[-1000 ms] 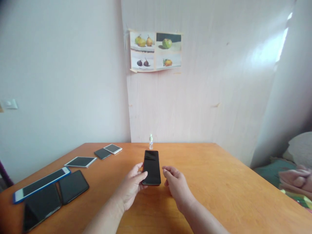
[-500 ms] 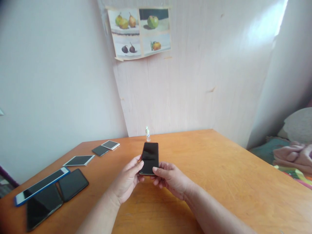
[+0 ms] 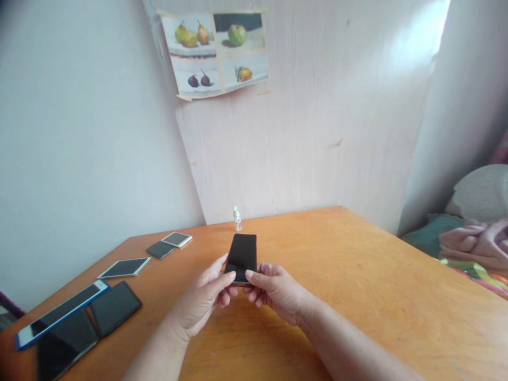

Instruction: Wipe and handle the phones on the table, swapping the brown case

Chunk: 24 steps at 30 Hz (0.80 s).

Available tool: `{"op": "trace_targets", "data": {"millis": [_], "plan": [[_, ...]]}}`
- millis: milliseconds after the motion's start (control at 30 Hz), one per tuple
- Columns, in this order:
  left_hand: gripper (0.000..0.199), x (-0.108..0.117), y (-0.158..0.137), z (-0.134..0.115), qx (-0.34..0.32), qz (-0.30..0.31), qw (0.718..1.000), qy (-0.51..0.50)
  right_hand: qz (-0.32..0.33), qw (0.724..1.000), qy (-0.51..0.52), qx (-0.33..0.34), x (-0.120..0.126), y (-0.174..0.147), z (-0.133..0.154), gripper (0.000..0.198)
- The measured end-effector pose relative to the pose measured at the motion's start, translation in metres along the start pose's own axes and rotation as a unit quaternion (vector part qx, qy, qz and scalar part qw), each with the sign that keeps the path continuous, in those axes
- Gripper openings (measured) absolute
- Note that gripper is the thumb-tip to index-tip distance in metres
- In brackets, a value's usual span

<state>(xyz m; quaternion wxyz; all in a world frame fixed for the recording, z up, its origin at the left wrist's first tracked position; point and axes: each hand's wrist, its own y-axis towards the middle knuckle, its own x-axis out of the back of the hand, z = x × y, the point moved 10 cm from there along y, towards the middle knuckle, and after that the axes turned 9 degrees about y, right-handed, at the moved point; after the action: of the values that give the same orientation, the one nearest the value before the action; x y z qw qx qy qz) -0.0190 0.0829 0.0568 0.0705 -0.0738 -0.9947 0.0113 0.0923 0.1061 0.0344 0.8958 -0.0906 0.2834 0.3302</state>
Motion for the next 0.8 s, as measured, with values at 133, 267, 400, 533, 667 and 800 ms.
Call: {"op": "trace_targets", "data": {"millis": [133,267,400,533,667,800], "plan": [[0.074,0.000,0.000,0.001,0.007,-0.009,1.000,0.001,-0.004,1.000,0.003,-0.004,0.000,0.000,-0.001,0.029],[0.074,-0.001,0.000,0.003,0.013,-0.007,1.000,0.003,-0.010,1.000,-0.001,-0.006,0.001,0.001,-0.001,0.032],[0.072,-0.002,0.002,0.001,-0.005,-0.017,1.000,-0.001,-0.016,1.000,-0.011,0.001,0.002,0.002,0.001,0.033],[0.064,0.000,0.004,-0.002,-0.011,-0.047,0.999,0.018,-0.023,0.999,-0.033,0.013,0.004,0.003,0.002,0.033],[0.048,0.010,0.004,-0.014,-0.064,-0.101,0.993,-0.010,-0.014,0.997,-0.078,-0.006,0.000,0.001,-0.005,0.036],[0.042,0.018,0.004,-0.013,-0.069,-0.119,0.987,-0.081,0.018,0.991,-0.132,-0.026,-0.013,-0.004,-0.009,0.039]]}}
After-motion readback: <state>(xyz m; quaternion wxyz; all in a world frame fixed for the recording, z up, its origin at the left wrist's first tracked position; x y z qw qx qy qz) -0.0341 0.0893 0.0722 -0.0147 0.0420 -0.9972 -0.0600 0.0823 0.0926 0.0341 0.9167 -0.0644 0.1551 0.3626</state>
